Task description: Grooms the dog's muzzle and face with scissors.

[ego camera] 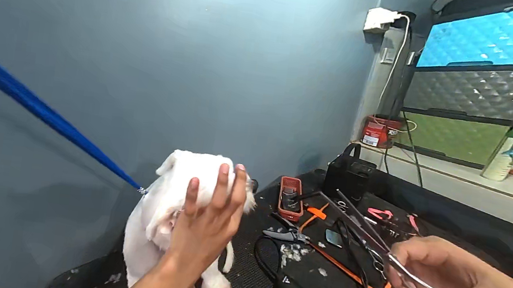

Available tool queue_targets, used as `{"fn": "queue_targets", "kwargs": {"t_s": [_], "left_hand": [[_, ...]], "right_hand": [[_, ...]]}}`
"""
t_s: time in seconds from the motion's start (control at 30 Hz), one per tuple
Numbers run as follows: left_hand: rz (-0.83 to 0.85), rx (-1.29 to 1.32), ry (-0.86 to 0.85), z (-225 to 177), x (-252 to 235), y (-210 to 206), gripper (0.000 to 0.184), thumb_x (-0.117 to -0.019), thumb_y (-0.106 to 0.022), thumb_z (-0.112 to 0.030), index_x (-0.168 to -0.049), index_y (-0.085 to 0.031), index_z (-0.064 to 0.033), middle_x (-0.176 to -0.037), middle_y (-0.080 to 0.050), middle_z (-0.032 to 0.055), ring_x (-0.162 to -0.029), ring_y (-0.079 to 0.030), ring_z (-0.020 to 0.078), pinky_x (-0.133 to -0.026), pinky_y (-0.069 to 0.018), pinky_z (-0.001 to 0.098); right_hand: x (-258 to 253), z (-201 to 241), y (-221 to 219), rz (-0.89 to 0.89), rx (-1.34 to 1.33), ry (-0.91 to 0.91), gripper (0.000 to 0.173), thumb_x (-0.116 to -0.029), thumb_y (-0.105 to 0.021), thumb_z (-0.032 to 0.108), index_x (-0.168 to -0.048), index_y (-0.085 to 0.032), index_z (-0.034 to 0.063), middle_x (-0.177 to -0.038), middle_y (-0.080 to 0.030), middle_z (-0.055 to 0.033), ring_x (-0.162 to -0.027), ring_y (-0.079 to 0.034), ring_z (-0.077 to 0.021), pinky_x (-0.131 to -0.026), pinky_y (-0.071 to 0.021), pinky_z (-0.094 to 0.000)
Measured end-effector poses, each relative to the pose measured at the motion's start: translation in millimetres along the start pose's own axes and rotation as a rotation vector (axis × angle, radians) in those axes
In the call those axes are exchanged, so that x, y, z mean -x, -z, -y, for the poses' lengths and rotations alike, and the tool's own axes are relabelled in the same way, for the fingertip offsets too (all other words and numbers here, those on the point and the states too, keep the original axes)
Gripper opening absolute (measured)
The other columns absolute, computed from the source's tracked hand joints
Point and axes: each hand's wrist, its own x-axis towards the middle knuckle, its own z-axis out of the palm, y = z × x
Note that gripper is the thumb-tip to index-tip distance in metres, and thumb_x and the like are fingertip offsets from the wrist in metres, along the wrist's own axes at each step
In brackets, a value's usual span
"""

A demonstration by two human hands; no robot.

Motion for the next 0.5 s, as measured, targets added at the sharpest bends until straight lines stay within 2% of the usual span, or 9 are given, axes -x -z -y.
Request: {"fn": "queue_targets", "kwargs": {"t_s": [0.07, 0.13, 0.2, 0.33, 0.4, 0.5], "left_hand": [[0.013, -0.026, 0.021, -0.4, -8.7, -4.3, 0.043, -0.0968, -0.054, -0.007, -0.139, -0.059, -0.0061, -0.158, -0.045, 0.0109, -0.149, -0.035, 0.0337, -0.118, -0.0161, 0.0655], [0.008, 0.002, 0.067, 0.7, -13.7, -4.7, 0.042, -0.0933, -0.064, -0.018, -0.134, -0.062, -0.0074, -0.154, -0.048, 0.0138, -0.147, -0.037, 0.0389, -0.115, -0.019, 0.0704], [0.034, 0.018, 0.127, 6.9, -22.3, -2.0, 0.049, -0.0862, -0.072, -0.033, -0.128, -0.064, -0.0087, -0.151, -0.049, 0.0184, -0.145, -0.036, 0.0463, -0.113, -0.0184, 0.0744], [0.144, 0.011, 0.254, 28.3, -42.4, 6.4, 0.059, -0.0713, -0.08, -0.044, -0.117, -0.07, -0.0083, -0.143, -0.051, 0.0312, -0.141, -0.033, 0.0604, -0.111, -0.0155, 0.0801], [0.215, 0.003, 0.32, 38.7, -49.8, 8.0, 0.066, -0.0652, -0.08, -0.049, -0.115, -0.071, -0.0068, -0.143, -0.048, 0.0343, -0.14, -0.032, 0.062, -0.109, -0.02, 0.0801], [0.277, 0.014, 0.379, 52.5, -55.1, 7.0, 0.071, -0.0621, -0.078, -0.051, -0.115, -0.071, -0.0056, -0.146, -0.047, 0.0341, -0.137, -0.038, 0.0608, -0.103, -0.0338, 0.0754]], "right_hand": [[4.5, -11.7, 9.4, -0.005, -0.009, 0.014, 0.036, -0.0868, -0.082, 0.036, -0.118, -0.072, 0.0203, -0.09, -0.075, 0.0009, -0.072, -0.074, -0.0122, -0.06, -0.0633, -0.0278], [6.4, -29.5, 20.5, 0.0, -0.029, 0.05, 0.038, -0.0864, -0.083, 0.034, -0.12, -0.072, 0.0207, -0.093, -0.075, 0.0006, -0.073, -0.074, -0.0122, -0.06, -0.0632, -0.0275], [4.3, -47.6, 29.7, -0.017, -0.04, 0.087, 0.039, -0.0861, -0.084, 0.03, -0.122, -0.071, 0.0209, -0.098, -0.074, 0.0003, -0.074, -0.073, -0.0115, -0.061, -0.0631, -0.0268], [-18.2, -75.5, 33.3, -0.071, 0.047, 0.153, 0.038, -0.0874, -0.083, 0.025, -0.122, -0.069, 0.0189, -0.101, -0.074, -0.001, -0.078, -0.072, -0.0098, -0.065, -0.0618, -0.0239], [-37.1, -82.0, 28.8, -0.091, 0.113, 0.151, 0.038, -0.086, -0.083, 0.024, -0.121, -0.069, 0.0152, -0.102, -0.073, -0.0018, -0.08, -0.071, -0.0097, -0.067, -0.0616, -0.0246], [-69.0, -82.9, 26.2, -0.056, 0.222, 0.127, 0.039, -0.0851, -0.083, 0.026, -0.119, -0.069, 0.0118, -0.101, -0.073, -0.0035, -0.08, -0.071, -0.0117, -0.067, -0.0622, -0.0296]]}}
